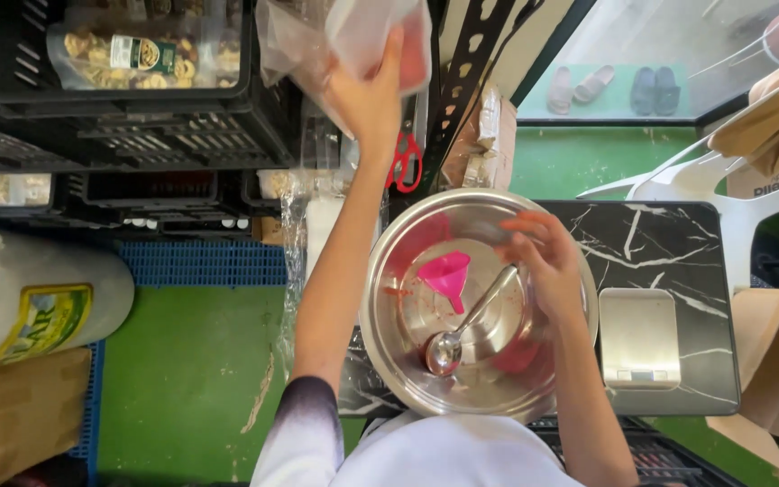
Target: Packing red powder into small plastic bags using a funnel and spoon, then weighing each bag on a digital scale.
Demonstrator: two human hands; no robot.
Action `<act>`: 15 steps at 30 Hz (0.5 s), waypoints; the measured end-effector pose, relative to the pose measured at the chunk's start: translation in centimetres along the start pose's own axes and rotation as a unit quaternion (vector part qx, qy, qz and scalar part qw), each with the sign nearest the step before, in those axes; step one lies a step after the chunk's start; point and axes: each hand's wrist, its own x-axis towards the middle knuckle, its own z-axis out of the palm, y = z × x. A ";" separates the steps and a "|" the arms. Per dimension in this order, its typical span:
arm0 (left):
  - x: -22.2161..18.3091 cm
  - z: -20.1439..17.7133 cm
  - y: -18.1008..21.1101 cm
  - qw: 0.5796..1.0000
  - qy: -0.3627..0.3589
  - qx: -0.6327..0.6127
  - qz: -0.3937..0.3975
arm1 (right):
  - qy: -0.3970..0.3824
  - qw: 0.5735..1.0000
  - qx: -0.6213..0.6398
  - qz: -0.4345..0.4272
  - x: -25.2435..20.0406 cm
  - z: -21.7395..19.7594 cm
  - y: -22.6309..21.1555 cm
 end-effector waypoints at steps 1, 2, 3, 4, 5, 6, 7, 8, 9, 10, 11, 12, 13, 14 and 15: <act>0.6 1.7 -0.7 1.000 0.000 -0.003 0.001 | 0.001 1.000 -0.001 -0.002 -0.7 -0.8 0.2; 1.2 3.5 -1.4 0.999 -0.009 -0.025 -0.030 | 0.061 0.998 -0.001 0.032 -1.4 -1.6 0.5; 2.6 5.7 -1.7 0.997 -0.016 -0.053 -0.056 | 0.121 0.991 0.000 0.058 -1.3 -2.2 0.6; 3.2 7.6 -4.0 0.997 -0.016 -0.062 -0.049 | 0.122 0.991 0.000 0.047 -1.5 -3.4 1.3; 3.5 9.4 -6.4 0.999 -0.011 -0.010 -0.046 | 0.128 0.991 -0.002 0.049 -2.2 -4.8 2.1; 3.8 11.2 -8.9 0.998 -0.006 0.042 -0.042 | 0.135 0.990 -0.004 0.051 -2.8 -6.1 3.0; 3.7 12.6 -11.0 0.998 -0.005 0.040 -0.042 | 0.134 0.990 -0.004 0.048 -3.4 -7.3 3.8; 3.5 13.8 -13.1 1.000 0.000 0.020 0.018 | 0.161 0.985 -0.022 0.062 -4.0 -8.4 4.7; 4.0 15.2 -15.0 0.997 0.009 0.000 0.081 | 0.184 0.980 -0.037 0.071 -4.0 -9.4 5.6; 4.5 16.0 -17.8 0.996 0.014 -0.003 0.086 | 0.181 0.981 -0.036 0.065 -4.2 -9.5 5.3; 4.9 17.2 -20.6 0.992 0.037 0.027 0.116 | 0.201 0.977 -0.043 0.065 -4.6 -9.7 5.1; 5.2 18.5 -23.2 0.986 0.060 0.057 0.146 | 0.220 0.972 -0.051 0.065 -5.0 -10.0 4.9; 5.3 18.5 -23.0 0.985 0.061 0.050 0.150 | 0.223 0.972 -0.049 0.057 -5.3 -10.1 4.8; 5.3 18.4 -22.8 0.988 0.052 0.061 0.135 | 0.230 0.970 -0.050 0.063 -5.6 -10.2 4.8; 5.6 18.1 -22.7 0.989 0.046 0.072 0.119 | 0.233 0.969 -0.052 0.069 -5.8 -10.2 4.7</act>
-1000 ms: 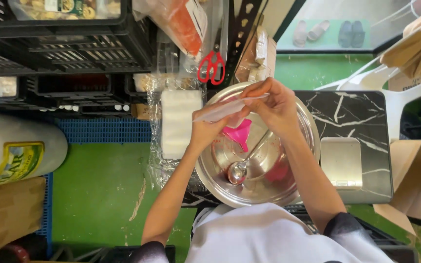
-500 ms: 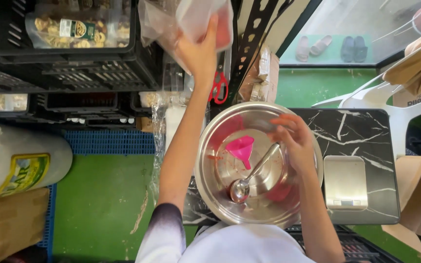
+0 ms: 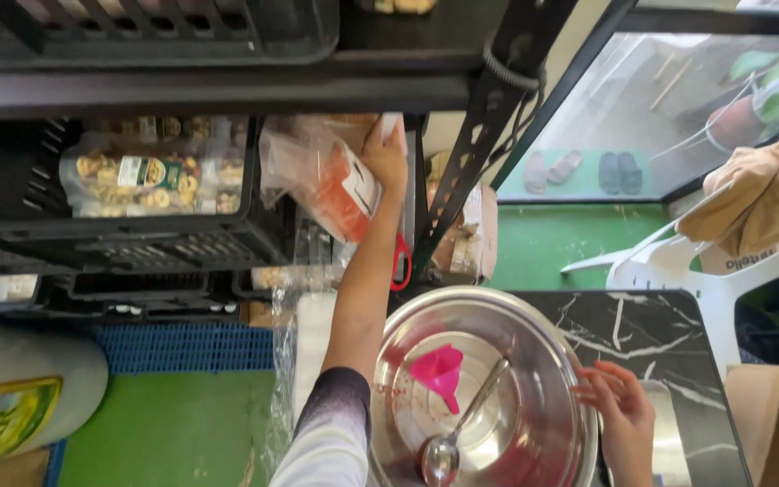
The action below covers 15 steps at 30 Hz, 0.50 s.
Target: Packing red powder into small plastic bags using a funnel and spoon, then weighing each bag on a digital scale.
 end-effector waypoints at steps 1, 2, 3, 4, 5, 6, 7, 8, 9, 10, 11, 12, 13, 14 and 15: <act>0.5 0.4 0.4 1.000 0.004 -0.005 0.004 | 0.000 1.000 0.003 -0.007 0.3 0.2 0.3; 0.4 0.4 0.5 0.999 -0.019 -0.027 -0.013 | 0.003 1.000 0.004 -0.005 0.3 0.3 0.6; 0.3 0.3 0.6 0.998 -0.041 -0.048 -0.031 | 0.006 1.000 0.005 -0.002 0.2 0.3 1.0; 0.4 0.7 0.1 0.998 -0.041 -0.049 -0.029 | 0.006 1.000 0.007 -0.003 0.3 0.7 1.2; 0.4 1.2 -0.3 0.997 -0.047 -0.049 -0.031 | 0.006 1.000 0.004 0.005 0.4 1.0 1.3; -0.1 1.3 -0.9 0.997 -0.056 -0.048 -0.034 | 0.007 1.000 0.000 0.016 0.1 1.1 1.6; -0.4 1.4 -1.1 0.997 -0.059 -0.047 -0.035 | 0.008 1.000 0.000 0.019 0.1 1.7 1.1; -0.8 1.4 -1.2 0.997 -0.051 -0.044 -0.030 | -0.001 1.000 -0.007 0.021 -0.1 2.3 0.6; -1.1 1.4 -1.4 0.998 -0.044 -0.041 -0.026 | -0.010 1.000 -0.013 0.023 -0.3 2.8 0.2; -1.3 0.9 -0.7 0.998 -0.045 -0.040 -0.026 | -0.009 1.000 -0.013 0.025 -0.3 3.3 -0.2; -1.4 0.3 0.0 0.997 -0.061 -0.030 -0.033 | -0.015 0.999 -0.021 0.035 -0.5 3.8 -0.6; -1.4 -0.5 0.6 0.996 -0.075 -0.019 -0.041 | -0.021 0.998 -0.030 0.046 -0.5 4.3 -1.1; -1.6 -0.7 0.8 0.996 -0.076 -0.017 -0.041 | -0.022 0.998 -0.030 0.047 -0.6 4.5 -1.1; -1.5 -0.9 1.0 0.997 -0.068 -0.015 -0.021 | -0.024 0.998 -0.019 0.048 -0.6 4.8 -1.1; -1.5 -1.1 1.2 0.998 -0.060 -0.012 -0.001 | -0.025 0.998 -0.007 0.048 -0.5 5.1 -1.1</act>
